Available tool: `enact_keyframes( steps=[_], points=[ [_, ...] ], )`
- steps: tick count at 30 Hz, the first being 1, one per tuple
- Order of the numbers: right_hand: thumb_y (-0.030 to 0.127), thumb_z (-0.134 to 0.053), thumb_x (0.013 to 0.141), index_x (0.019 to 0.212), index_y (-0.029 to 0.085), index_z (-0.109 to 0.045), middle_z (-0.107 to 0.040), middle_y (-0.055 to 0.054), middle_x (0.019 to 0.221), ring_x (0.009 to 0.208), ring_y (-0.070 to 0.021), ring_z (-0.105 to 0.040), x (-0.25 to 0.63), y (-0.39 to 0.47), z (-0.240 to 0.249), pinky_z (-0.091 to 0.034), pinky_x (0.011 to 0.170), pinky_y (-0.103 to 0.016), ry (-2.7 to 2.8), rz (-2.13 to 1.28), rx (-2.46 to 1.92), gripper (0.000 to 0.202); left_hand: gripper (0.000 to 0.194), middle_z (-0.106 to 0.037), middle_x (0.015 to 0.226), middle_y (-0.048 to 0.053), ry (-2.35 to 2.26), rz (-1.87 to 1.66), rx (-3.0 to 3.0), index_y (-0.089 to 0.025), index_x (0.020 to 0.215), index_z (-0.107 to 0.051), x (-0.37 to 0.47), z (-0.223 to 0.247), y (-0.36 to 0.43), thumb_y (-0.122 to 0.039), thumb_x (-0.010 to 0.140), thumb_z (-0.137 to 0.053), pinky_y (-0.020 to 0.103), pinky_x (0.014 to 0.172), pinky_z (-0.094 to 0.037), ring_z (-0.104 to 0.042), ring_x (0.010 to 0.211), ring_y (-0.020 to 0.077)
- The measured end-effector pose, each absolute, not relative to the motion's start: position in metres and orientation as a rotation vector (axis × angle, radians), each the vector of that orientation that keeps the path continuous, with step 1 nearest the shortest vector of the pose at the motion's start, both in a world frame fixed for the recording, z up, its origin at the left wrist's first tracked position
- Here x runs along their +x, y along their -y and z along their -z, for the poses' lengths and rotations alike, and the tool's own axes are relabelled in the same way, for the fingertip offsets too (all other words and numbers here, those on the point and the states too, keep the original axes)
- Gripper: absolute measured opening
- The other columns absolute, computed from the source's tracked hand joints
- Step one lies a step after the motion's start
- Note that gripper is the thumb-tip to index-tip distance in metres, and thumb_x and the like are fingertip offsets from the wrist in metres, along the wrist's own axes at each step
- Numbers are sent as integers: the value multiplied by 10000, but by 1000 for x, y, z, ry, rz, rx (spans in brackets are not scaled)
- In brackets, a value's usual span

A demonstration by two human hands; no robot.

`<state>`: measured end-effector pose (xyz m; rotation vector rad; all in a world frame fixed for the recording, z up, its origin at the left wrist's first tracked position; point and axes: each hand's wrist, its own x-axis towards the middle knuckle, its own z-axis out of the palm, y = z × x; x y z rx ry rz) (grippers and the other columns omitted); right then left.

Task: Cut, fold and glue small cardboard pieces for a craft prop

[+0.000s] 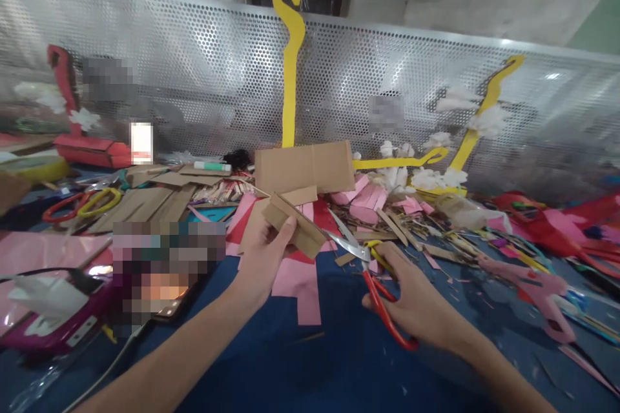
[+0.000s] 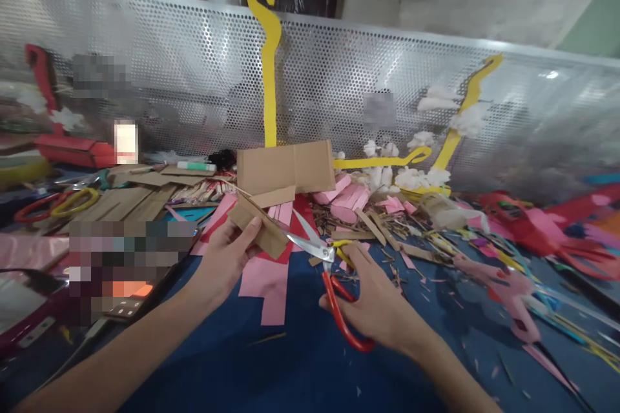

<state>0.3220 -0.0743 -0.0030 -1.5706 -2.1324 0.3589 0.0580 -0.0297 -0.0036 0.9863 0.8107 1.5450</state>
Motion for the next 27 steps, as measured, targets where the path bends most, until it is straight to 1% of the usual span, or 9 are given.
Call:
enact_keyframes(
  steps=[2,4,6,8,12,15,21,27],
  points=[
    [428,-769,774,1276,255,-515,-624,-119,1261,1118,-330,-624,318,77,2,-518,881,-402,2156,-338,-1520,589,379,-671,1163,89,-797,-1532,1021,-223,1173,-612,58,4,31,-395,864,-747,334,769,-619,-669,1054,245],
    [415,-736,814,1263,268,-528,-623,-113,1265,1123,-324,-618,315,79,0,-512,898,-402,2168,-303,-1464,516,382,-672,1171,86,-798,-1523,1042,-225,1179,-601,58,4,32,-396,869,-745,333,763,-624,-681,1045,247],
    [388,-692,851,1228,272,-542,-639,-106,1228,1087,-312,-626,314,80,-1,-513,888,-399,2168,-278,-1434,421,383,-675,1163,82,-813,-1530,1055,-226,1178,-598,58,5,31,-392,867,-748,333,745,-632,-694,1021,249],
    [368,-680,856,1198,272,-546,-656,-101,1182,1041,-305,-635,314,79,0,-518,865,-395,2156,-264,-1438,379,367,-682,1134,81,-833,-1538,1067,-219,1155,-609,59,5,31,-392,864,-750,335,723,-639,-705,990,252],
    [321,-726,801,1202,285,-535,-669,-81,1155,994,-295,-644,315,78,5,-519,815,-370,2134,-251,-1462,446,344,-701,1069,74,-847,-1533,1083,-207,1097,-619,62,3,33,-395,848,-764,334,684,-647,-719,940,254],
    [319,-730,795,1173,285,-541,-694,-54,1080,903,-269,-662,316,78,6,-510,752,-342,2110,-275,-1464,424,340,-721,1021,68,-833,-1510,1096,-194,1074,-623,63,0,37,-390,839,-772,336,670,-649,-731,896,246],
    [287,-726,791,1118,282,-538,-700,-23,1020,863,-239,-657,313,81,1,-491,746,-319,2122,-322,-1435,377,329,-750,973,80,-791,-1487,1099,-175,1050,-659,65,-1,39,-397,836,-775,351,675,-654,-744,848,248],
    [273,-724,790,1111,275,-539,-698,-28,1000,848,-231,-650,311,82,-1,-489,737,-316,2144,-316,-1439,370,309,-751,978,85,-805,-1489,1097,-160,976,-682,65,-2,40,-404,821,-791,348,678,-659,-745,851,250]
  ],
)
